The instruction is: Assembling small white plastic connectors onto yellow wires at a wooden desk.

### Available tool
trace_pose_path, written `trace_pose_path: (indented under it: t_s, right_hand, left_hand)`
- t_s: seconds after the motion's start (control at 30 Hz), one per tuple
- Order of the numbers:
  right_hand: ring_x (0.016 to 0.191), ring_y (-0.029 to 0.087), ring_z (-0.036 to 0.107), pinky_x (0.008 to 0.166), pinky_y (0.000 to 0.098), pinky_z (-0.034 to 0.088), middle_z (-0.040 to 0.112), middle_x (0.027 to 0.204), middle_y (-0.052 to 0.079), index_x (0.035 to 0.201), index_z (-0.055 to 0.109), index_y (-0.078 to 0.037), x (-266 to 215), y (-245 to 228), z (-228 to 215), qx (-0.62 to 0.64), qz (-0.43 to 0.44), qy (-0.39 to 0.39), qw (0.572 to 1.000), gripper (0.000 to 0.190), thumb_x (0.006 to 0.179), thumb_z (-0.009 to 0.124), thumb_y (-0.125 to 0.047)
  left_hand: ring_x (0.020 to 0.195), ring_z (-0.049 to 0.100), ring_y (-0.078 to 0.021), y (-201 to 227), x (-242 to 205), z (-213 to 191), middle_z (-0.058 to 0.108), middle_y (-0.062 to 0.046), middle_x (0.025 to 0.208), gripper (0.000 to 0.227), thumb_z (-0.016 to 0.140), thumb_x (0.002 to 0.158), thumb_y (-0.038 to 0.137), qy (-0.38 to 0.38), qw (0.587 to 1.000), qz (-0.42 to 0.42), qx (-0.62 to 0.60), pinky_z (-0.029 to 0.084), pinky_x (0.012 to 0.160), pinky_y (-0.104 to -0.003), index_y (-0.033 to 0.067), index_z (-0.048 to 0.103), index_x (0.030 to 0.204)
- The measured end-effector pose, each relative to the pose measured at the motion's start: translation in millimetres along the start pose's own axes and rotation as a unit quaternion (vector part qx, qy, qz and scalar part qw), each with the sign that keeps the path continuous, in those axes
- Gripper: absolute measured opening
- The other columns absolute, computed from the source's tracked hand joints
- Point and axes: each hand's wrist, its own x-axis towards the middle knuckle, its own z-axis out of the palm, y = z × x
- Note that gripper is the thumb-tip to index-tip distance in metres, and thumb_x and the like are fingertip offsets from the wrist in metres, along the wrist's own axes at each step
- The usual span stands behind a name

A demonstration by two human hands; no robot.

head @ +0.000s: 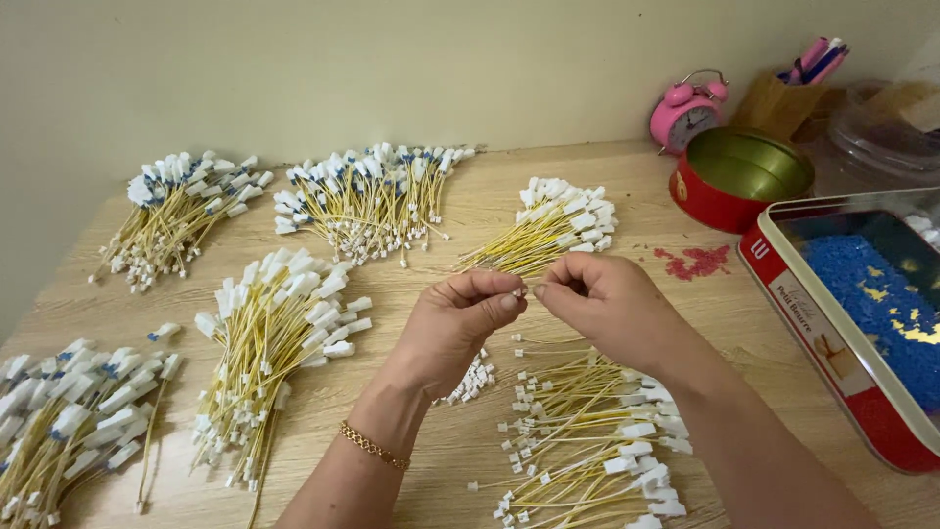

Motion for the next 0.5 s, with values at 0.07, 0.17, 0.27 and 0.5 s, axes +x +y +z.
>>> trace_pose_path:
  t_s: [0.07, 0.17, 0.27, 0.5]
  right_hand:
    - [0.060, 0.014, 0.048, 0.057, 0.0269, 0.041, 0.055, 0.060, 0.004, 0.080, 0.075, -0.001, -1.8, -6.0, -0.1, -0.003, -0.001, 0.001, 1.000, 0.014, 0.088, 0.074, -0.012]
    - [0.059, 0.014, 0.049, 0.056, 0.0270, 0.042, 0.057, 0.060, 0.005, 0.079, 0.075, 0.000, -3.6, -10.8, 1.2, -0.007, -0.005, 0.002, 1.000, 0.013, 0.087, 0.077, -0.011]
    - [0.060, 0.014, 0.050, 0.057, 0.0269, 0.043, 0.059, 0.060, 0.005, 0.079, 0.076, 0.000, -4.6, -12.8, 0.9, -0.005, -0.004, 0.004, 1.000, 0.013, 0.085, 0.078, -0.011]
    - [0.063, 0.017, 0.056, 0.058, 0.0307, 0.049, 0.062, 0.064, 0.009, 0.079, 0.075, -0.001, -10.0, -17.9, 0.7, -0.071, -0.015, 0.014, 0.997, 0.008, 0.082, 0.075, -0.009]
  left_hand:
    - [0.091, 0.072, -0.0167, -0.4, 0.2, -1.0, 0.077, -0.014, 0.101, 0.026, 0.080, 0.081, -0.002, -0.001, 1.000, -0.003, -0.004, 0.060, 0.084, -0.029, -0.0010, 0.076, 0.106]
    - [0.092, 0.073, -0.0179, 0.1, 0.0, -0.9, 0.077, -0.014, 0.102, 0.024, 0.079, 0.082, -0.003, -0.008, 1.000, -0.003, -0.012, 0.061, 0.085, -0.030, -0.0016, 0.076, 0.106]
    - [0.093, 0.073, -0.0191, 0.5, 0.2, -0.2, 0.077, -0.015, 0.103, 0.026, 0.078, 0.082, -0.005, -0.014, 1.000, -0.002, -0.017, 0.061, 0.086, -0.031, -0.0029, 0.075, 0.108]
    - [0.092, 0.075, -0.0207, -8.7, 4.5, -7.6, 0.077, -0.015, 0.102, 0.023, 0.077, 0.083, -0.005, -0.027, 0.999, -0.003, -0.031, 0.062, 0.086, -0.032, -0.0014, 0.075, 0.106]
